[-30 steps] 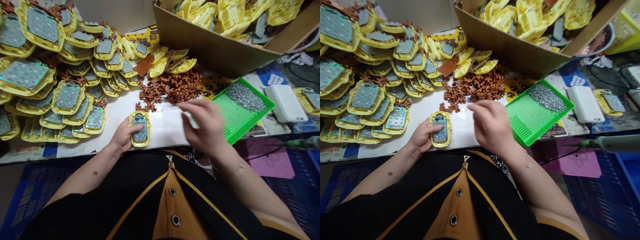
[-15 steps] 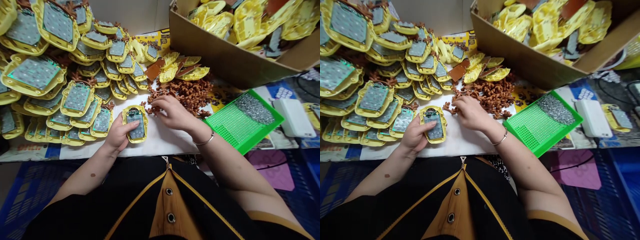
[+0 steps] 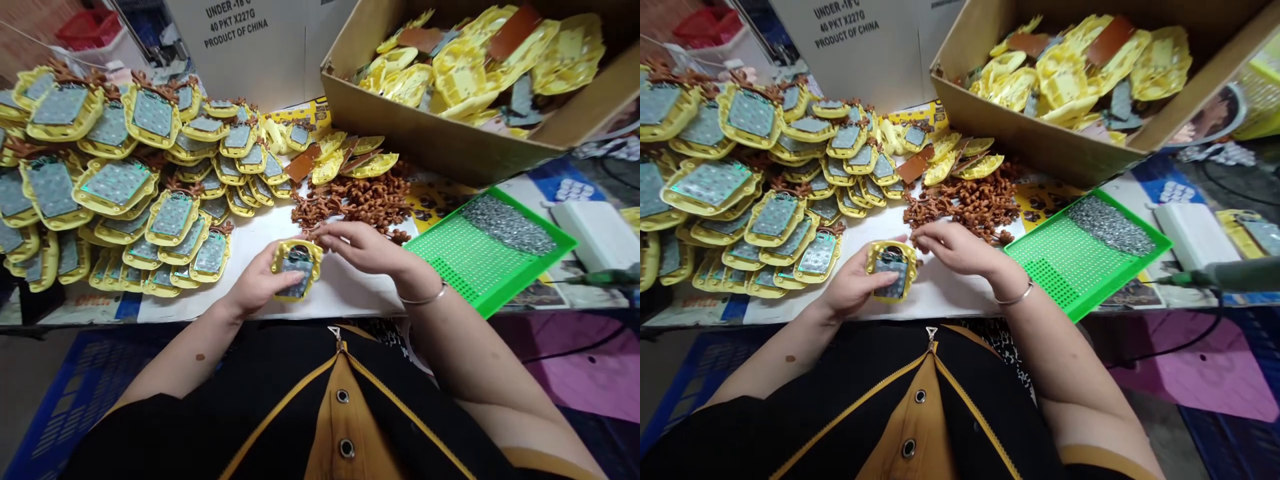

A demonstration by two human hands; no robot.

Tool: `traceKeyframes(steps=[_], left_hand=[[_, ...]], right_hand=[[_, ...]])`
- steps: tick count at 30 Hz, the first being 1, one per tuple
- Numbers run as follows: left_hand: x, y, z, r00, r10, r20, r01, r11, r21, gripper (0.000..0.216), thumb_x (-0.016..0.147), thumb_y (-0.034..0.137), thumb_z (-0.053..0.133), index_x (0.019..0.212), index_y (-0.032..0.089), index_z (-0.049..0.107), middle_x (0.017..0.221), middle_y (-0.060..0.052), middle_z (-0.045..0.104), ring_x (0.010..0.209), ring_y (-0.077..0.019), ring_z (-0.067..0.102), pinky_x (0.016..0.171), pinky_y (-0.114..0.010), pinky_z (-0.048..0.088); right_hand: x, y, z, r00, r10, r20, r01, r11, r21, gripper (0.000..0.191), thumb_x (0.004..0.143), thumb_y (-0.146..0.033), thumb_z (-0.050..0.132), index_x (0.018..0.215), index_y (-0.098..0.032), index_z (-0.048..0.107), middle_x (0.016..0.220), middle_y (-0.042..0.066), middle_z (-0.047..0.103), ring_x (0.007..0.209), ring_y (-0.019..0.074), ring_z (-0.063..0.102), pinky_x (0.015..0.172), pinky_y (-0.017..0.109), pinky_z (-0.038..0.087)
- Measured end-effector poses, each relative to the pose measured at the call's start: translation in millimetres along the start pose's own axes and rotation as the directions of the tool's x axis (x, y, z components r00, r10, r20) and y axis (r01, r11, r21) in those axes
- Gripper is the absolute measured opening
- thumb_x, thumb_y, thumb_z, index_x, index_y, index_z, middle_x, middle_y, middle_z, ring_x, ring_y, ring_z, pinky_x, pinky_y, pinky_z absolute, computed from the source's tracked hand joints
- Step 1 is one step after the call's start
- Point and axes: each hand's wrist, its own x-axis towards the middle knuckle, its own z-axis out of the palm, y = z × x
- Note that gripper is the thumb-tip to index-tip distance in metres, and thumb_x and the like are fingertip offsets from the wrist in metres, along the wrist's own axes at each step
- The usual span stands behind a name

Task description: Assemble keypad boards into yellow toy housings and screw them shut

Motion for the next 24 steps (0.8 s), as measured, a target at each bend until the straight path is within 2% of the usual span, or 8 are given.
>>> traceKeyframes(steps=[3,6,8,10,15,17,22,24], left_hand=[[10,-1,16,0.975,-0.055,0.217,0.029,0.992,0.123,0.047,0.068,0.024,0.084,0.111,0.015,0.067,0.107,-0.009,0.074,0.097,-0.0217,0.068,0.092,-0.035,0.05],[17,-4,32,0.986,-0.059,0.154,0.056,0.998,0.029,0.045,0.068,0.027,0.084,0.109,0.015,0.068,0.106,-0.008,0.074,0.092,-0.0198,0.068,0.089,-0.034,0.051],[20,-7,39,0.995,-0.077,0.063,0.081,0.994,-0.072,0.051,0.066,0.029,0.085,0.111,0.016,0.066,0.104,-0.008,0.074,0.089,-0.0196,0.068,0.086,-0.034,0.052],[22,-8,42,0.994,-0.103,0.019,0.105,0.988,-0.111,0.054,0.062,0.029,0.087,0.109,0.015,0.066,0.103,-0.008,0.075,0.089,-0.0204,0.069,0.085,-0.034,0.053],[21,-9,42,0.992,-0.128,0.007,0.128,0.985,-0.116,0.056,0.06,0.027,0.089,0.11,0.015,0.066,0.1,-0.007,0.075,0.087,-0.019,0.07,0.083,-0.032,0.054],[21,-9,42,0.991,-0.131,0.015,0.132,0.985,-0.114,0.057,0.059,0.027,0.089,0.11,0.015,0.066,0.097,-0.006,0.075,0.084,-0.0179,0.069,0.081,-0.03,0.054],[21,-7,41,0.971,-0.237,0.01,0.236,0.961,-0.143,0.053,0.058,0.026,0.089,0.102,0.014,0.064,0.091,-0.006,0.075,0.075,-0.0179,0.069,0.072,-0.03,0.055],[21,-7,40,0.959,-0.284,-0.011,0.279,0.95,-0.14,0.051,0.057,0.024,0.089,0.099,0.014,0.063,0.089,-0.006,0.074,0.072,-0.0178,0.068,0.07,-0.031,0.055]], right_hand=[[-20,-7,-1,0.986,0.142,-0.083,-0.127,0.978,0.165,0.029,0.092,-0.049,0.059,0.097,-0.02,0.06,0.075,0.0,0.064,0.065,0.0125,0.056,0.062,0.027,0.045],[-32,-5,10,0.884,0.348,-0.311,-0.195,0.881,0.432,0.043,0.086,-0.064,0.061,0.092,-0.022,0.056,0.074,-0.002,0.06,0.062,0.0107,0.053,0.058,0.027,0.045],[-39,-2,17,0.838,0.468,-0.28,-0.196,0.737,0.646,0.051,0.079,-0.069,0.067,0.096,-0.023,0.057,0.083,0.0,0.063,0.068,0.0111,0.058,0.063,0.028,0.051],[-44,0,21,0.836,0.522,-0.171,-0.207,0.588,0.782,0.054,0.07,-0.065,0.078,0.099,-0.023,0.06,0.09,0.0,0.064,0.074,0.0113,0.061,0.069,0.029,0.055],[-50,5,27,0.829,0.558,-0.036,-0.248,0.424,0.871,0.046,0.072,-0.059,0.079,0.095,-0.022,0.064,0.09,0.001,0.066,0.076,0.0123,0.062,0.069,0.03,0.056],[-49,9,29,0.823,0.565,-0.062,-0.23,0.43,0.873,0.046,0.069,-0.056,0.082,0.096,-0.023,0.065,0.088,0.0,0.065,0.075,0.0115,0.061,0.069,0.029,0.056],[-47,13,21,0.725,0.575,-0.379,-0.062,0.603,0.796,0.047,0.063,-0.053,0.087,0.091,-0.022,0.065,0.072,-0.004,0.063,0.064,0.0097,0.058,0.063,0.026,0.052],[-49,9,15,0.755,0.538,-0.376,-0.054,0.622,0.781,0.041,0.065,-0.047,0.088,0.092,-0.022,0.069,0.073,-0.004,0.065,0.065,0.0093,0.058,0.065,0.026,0.051]])
